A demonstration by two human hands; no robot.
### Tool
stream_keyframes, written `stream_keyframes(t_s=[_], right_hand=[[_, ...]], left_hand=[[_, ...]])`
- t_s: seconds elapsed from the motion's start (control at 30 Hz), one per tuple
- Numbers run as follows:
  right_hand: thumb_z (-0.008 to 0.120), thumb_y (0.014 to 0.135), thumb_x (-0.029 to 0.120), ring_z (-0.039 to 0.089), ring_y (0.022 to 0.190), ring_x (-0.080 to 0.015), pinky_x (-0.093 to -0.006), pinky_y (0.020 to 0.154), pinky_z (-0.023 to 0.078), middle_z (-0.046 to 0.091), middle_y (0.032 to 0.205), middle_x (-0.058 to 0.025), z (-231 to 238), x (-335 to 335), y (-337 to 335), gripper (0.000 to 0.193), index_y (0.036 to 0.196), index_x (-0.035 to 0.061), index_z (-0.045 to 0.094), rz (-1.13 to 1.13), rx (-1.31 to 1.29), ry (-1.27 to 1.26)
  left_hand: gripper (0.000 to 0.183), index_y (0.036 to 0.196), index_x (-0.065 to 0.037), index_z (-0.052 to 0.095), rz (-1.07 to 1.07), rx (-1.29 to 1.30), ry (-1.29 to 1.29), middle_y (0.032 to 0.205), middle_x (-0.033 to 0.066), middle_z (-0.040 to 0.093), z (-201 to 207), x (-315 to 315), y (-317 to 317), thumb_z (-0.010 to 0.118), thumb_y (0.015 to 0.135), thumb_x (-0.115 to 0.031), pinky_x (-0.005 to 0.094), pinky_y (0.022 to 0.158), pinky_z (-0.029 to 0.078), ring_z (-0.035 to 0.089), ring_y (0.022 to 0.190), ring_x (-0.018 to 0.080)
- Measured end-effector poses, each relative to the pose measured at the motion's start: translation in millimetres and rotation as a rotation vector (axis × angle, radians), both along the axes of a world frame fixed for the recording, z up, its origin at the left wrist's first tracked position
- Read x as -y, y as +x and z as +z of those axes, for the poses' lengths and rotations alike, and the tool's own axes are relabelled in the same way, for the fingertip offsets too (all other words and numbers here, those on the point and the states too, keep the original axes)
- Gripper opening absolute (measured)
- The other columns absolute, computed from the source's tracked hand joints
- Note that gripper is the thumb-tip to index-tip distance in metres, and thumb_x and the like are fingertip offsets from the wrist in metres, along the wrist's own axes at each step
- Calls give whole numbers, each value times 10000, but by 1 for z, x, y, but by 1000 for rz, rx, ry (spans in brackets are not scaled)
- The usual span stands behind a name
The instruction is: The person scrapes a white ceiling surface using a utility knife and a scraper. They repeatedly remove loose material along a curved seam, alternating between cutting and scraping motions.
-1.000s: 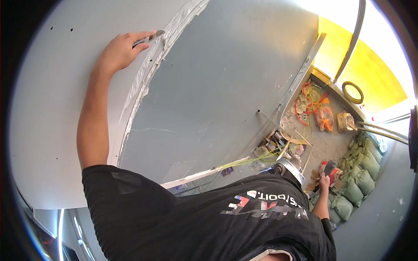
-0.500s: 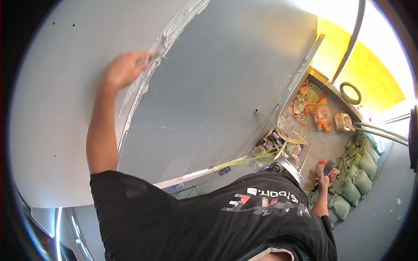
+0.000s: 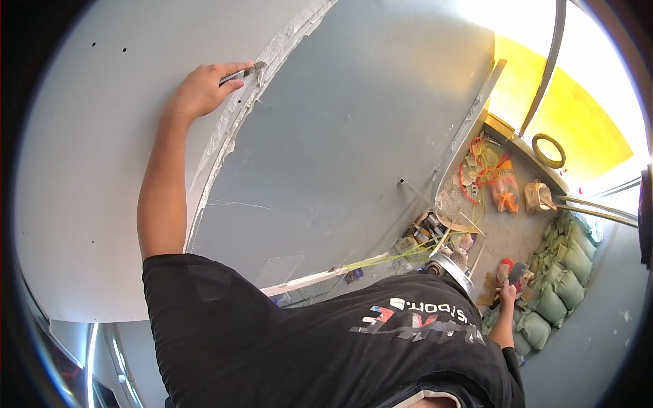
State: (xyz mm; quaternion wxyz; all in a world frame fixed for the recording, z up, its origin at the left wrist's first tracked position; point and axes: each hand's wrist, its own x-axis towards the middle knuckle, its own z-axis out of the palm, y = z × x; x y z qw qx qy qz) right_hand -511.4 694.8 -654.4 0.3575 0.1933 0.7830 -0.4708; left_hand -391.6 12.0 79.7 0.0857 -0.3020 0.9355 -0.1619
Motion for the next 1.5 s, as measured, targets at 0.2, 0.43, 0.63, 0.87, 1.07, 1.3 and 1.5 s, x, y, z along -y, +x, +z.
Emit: stream_keyframes(t_s=[0.2, 0.43, 0.63, 0.87, 1.07, 1.3, 1.5], right_hand=[[536, 1051, 314, 650, 573, -234, -370, 562, 511, 644, 669, -114, 4, 5, 0, 332, 869, 39, 569, 33, 17, 74], [525, 1058, 302, 635, 551, -230, -373, 543, 506, 624, 672, -96, -11, -2, 6, 305, 897, 45, 550, -29, 23, -7], [537, 1051, 298, 624, 519, -238, -386, 522, 512, 604, 669, -91, -22, -21, 14, 302, 888, 43, 539, -68, 9, 18], [541, 1051, 288, 643, 522, -262, -398, 505, 522, 609, 677, -104, -30, -19, 11, 321, 858, 33, 531, -46, 28, 35], [518, 1050, 342, 660, 560, -252, -396, 571, 522, 654, 645, -118, -1, 9, 6, 374, 1015, -23, 595, -14, 20, 17], [552, 1038, 318, 656, 566, -247, -392, 568, 524, 655, 688, -123, 3, 7, 17, 327, 879, 33, 570, 9, 11, 83], [528, 1042, 329, 687, 596, -248, -395, 601, 529, 678, 659, -131, -13, -1, 23, 385, 1024, -48, 600, 74, 10, 113]], left_hand=[[388, 1394, -364, 627, 27, 62, -106, 1239, 53, 728, -7, -1, -1, 620, 1006, -359, 441, 974, 541, 679, 1108, 309], [378, 1391, -349, 634, 25, 4, -71, 1246, 75, 723, -9, 4, 15, 617, 1015, -315, 440, 951, 539, 680, 1099, 314], [379, 1383, -285, 649, 495, 216, 93, 1251, 100, 720, 24, -44, 7, 631, 1006, -255, 427, 946, 520, 679, 1063, 320], [396, 1395, -266, 644, -166, -8, -17, 1194, 78, 728, 26, -9, -2, 638, 999, -264, 388, 877, 510, 625, 888, 272], [397, 1402, -292, 632, 220, 57, 38, 1287, 65, 711, 20, -14, -8, 628, 1005, -301, 408, 1002, 512, 669, 1140, 305], [372, 1385, -343, 636, 20, -6, -69, 1273, 48, 715, 6, 1, 6, 589, 1020, -399, 448, 987, 535, 670, 1139, 309], [381, 1407, -358, 612, 21, -7, -138, 1276, 58, 711, 0, 0, 11, 565, 1032, -401, 457, 990, 538, 670, 1143, 314]])
